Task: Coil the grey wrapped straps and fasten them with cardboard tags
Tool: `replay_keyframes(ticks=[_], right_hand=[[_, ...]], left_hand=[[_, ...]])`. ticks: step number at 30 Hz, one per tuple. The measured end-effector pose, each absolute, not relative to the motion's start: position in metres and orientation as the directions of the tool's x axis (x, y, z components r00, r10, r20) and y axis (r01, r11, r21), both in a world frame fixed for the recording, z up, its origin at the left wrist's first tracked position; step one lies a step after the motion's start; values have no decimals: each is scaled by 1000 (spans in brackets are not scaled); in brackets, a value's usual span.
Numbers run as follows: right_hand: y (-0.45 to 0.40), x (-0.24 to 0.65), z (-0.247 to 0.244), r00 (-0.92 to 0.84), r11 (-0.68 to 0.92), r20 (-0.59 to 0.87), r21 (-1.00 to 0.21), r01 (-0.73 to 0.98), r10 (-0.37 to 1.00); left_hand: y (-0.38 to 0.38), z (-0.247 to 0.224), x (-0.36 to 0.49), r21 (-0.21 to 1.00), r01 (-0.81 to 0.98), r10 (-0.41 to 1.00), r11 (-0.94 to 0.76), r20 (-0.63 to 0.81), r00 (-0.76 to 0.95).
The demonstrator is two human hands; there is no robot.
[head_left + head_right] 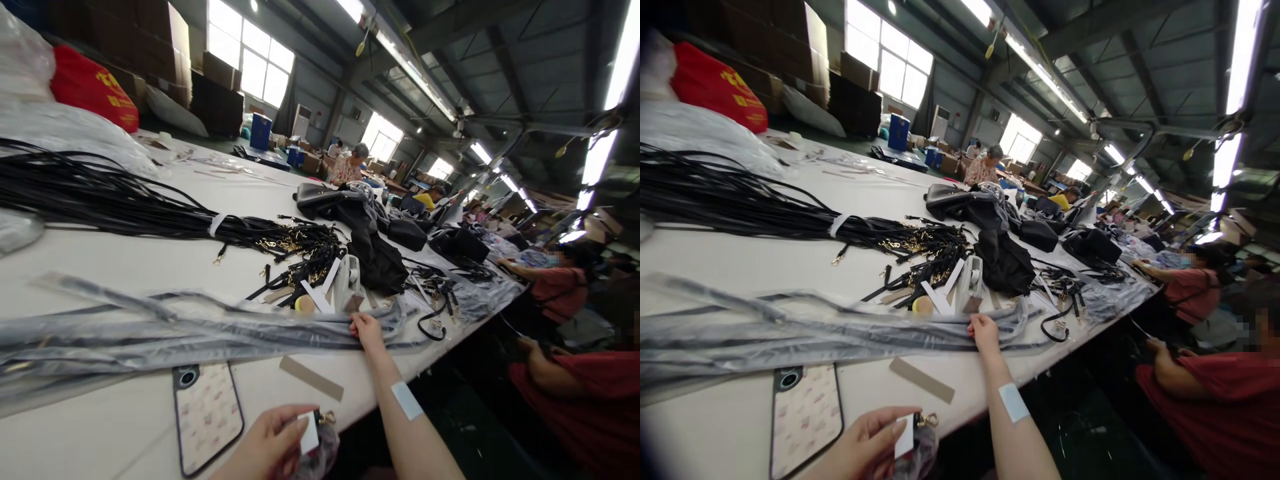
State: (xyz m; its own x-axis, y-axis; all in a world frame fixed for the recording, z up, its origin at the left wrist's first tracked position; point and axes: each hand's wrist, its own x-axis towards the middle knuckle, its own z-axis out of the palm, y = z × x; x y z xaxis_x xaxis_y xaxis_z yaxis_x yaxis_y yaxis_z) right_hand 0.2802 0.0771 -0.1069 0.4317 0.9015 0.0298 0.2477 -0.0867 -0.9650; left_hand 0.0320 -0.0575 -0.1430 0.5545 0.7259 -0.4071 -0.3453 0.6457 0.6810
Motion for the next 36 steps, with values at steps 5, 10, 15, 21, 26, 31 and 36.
replay_keyframes(ticks=[5, 10, 15, 21, 26, 31, 36], right_hand=[[10, 248, -72, 335, -34, 42, -976, 217, 941], [-80, 197, -58, 100, -60, -51, -994, 91, 994], [-116, 176, -79, 61, -166, -161, -982, 86, 985], [-115, 179, -93, 89, -235, -227, -968, 89, 970], [-119, 182, -93, 24, -217, -216, -973, 73, 976], [-119, 183, -89, -47, -171, -169, -984, -44, 985], [-119, 188, -79, -103, -85, -71, -988, -131, 992]], left_hand=[[-58, -127, 31, 730, -364, 790, 579, -393, 470], [-61, -122, 37, 786, -368, 844, 497, -340, 414], [-64, -123, 39, 831, -348, 874, 435, -297, 385], [-72, -121, 41, 796, -417, 874, 438, -270, 403], [-74, -112, 41, 902, -259, 912, 346, -258, 320], [-81, -90, 38, 996, -16, 972, 82, -77, 223], [-100, -63, 35, 852, 123, 833, -508, 450, 323]])
